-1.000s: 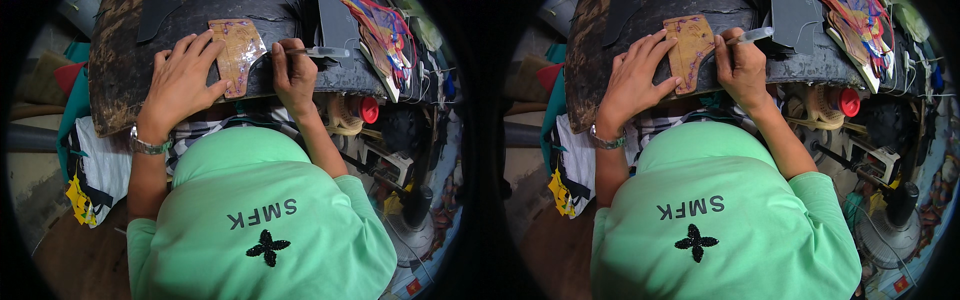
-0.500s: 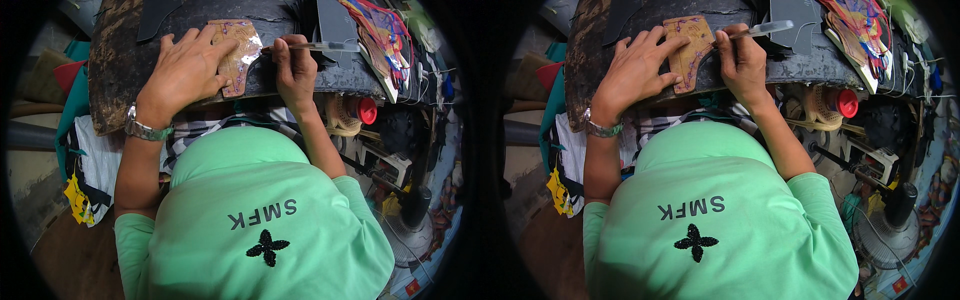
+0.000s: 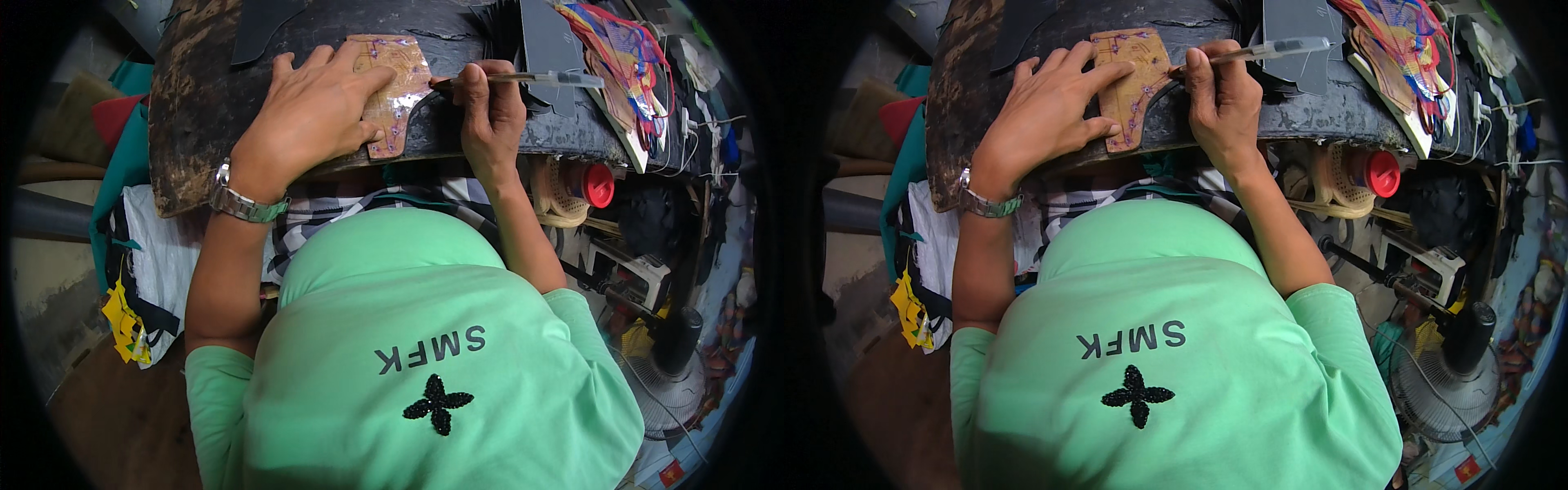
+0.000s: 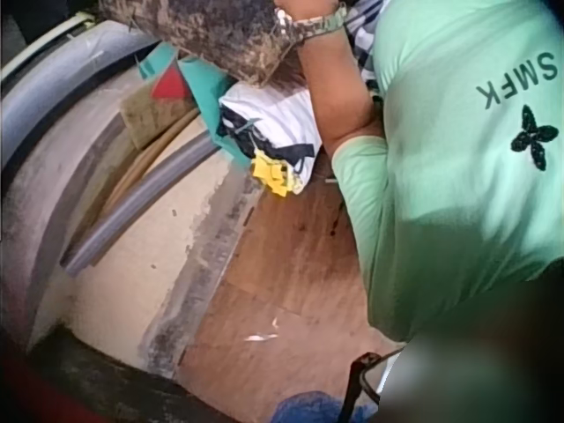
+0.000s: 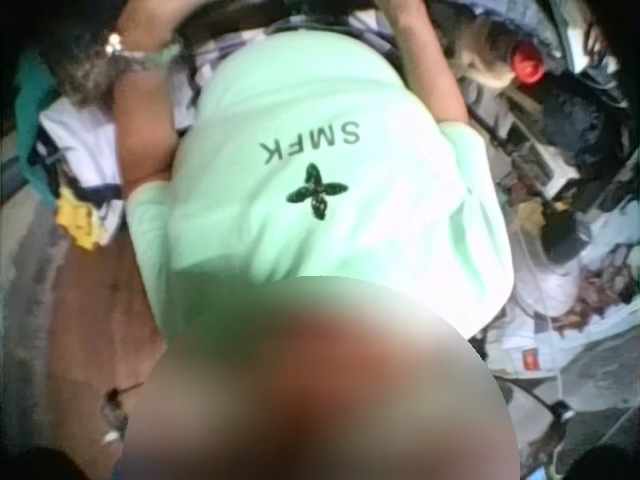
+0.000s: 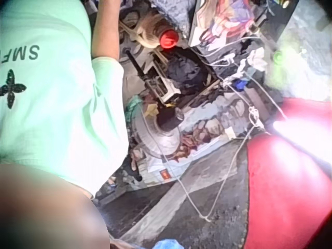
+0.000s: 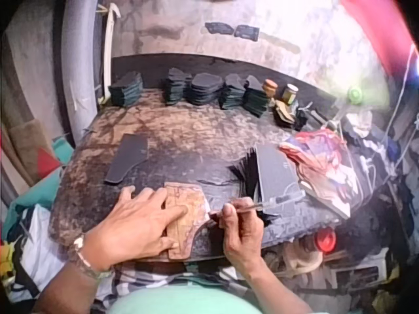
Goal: The person uses a template and a knife to trace and cut multiple dark sheets of material on a workbench. They repeatedly align the template, trace the outline, and cut the material, then stack the finished pieces.
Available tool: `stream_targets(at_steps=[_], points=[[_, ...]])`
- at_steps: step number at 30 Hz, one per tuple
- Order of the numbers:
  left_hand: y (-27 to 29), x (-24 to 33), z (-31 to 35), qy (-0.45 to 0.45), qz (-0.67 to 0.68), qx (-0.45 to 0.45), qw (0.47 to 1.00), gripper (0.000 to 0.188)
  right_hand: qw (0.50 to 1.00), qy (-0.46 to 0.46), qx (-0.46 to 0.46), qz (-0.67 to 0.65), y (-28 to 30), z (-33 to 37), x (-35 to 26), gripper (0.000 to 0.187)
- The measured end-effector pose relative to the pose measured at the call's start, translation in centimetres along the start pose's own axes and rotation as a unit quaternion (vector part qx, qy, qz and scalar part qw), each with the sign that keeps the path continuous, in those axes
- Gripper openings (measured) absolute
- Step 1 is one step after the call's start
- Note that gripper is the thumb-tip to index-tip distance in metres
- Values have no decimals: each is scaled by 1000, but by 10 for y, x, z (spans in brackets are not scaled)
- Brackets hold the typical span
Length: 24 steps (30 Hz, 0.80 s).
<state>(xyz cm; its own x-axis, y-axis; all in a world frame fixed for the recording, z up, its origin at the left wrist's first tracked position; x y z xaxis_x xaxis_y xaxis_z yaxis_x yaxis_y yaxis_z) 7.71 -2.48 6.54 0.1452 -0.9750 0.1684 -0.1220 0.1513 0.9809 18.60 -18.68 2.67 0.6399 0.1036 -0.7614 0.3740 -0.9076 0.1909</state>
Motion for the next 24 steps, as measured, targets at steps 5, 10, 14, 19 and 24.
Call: stream_targets(at_steps=[5,10,14,19,24], points=[[2,0,0,2,6,-8,1000,54,995,53,-70,37,-6,0,-4,11],[1,0,0,9,-13,-22,1000,65,951,196,-182,153,-20,3,-17,11],[0,-1,-1,-20,1,25,999,47,993,23,-113,36,-7,2,-11,10],[-3,-3,1,-22,11,12,1000,48,979,72,-188,35,-13,4,-19,9],[-2,-1,1,3,-3,-38,999,58,968,162,-177,73,-22,12,-29,8]])
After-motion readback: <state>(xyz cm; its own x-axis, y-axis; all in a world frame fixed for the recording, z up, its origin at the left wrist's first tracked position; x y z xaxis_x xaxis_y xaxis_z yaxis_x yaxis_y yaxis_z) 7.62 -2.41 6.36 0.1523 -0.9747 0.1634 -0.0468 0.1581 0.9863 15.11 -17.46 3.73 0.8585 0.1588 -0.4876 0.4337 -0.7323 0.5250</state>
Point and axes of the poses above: each hand's wrist, its own z-axis away from the middle knuckle, its own y-axis out of the back of the hand, x = y × z, the point moved 4 cm from there along -z, towards the middle knuckle, and after that the axes turned 9 degrees about y, right-handed, at the moved point
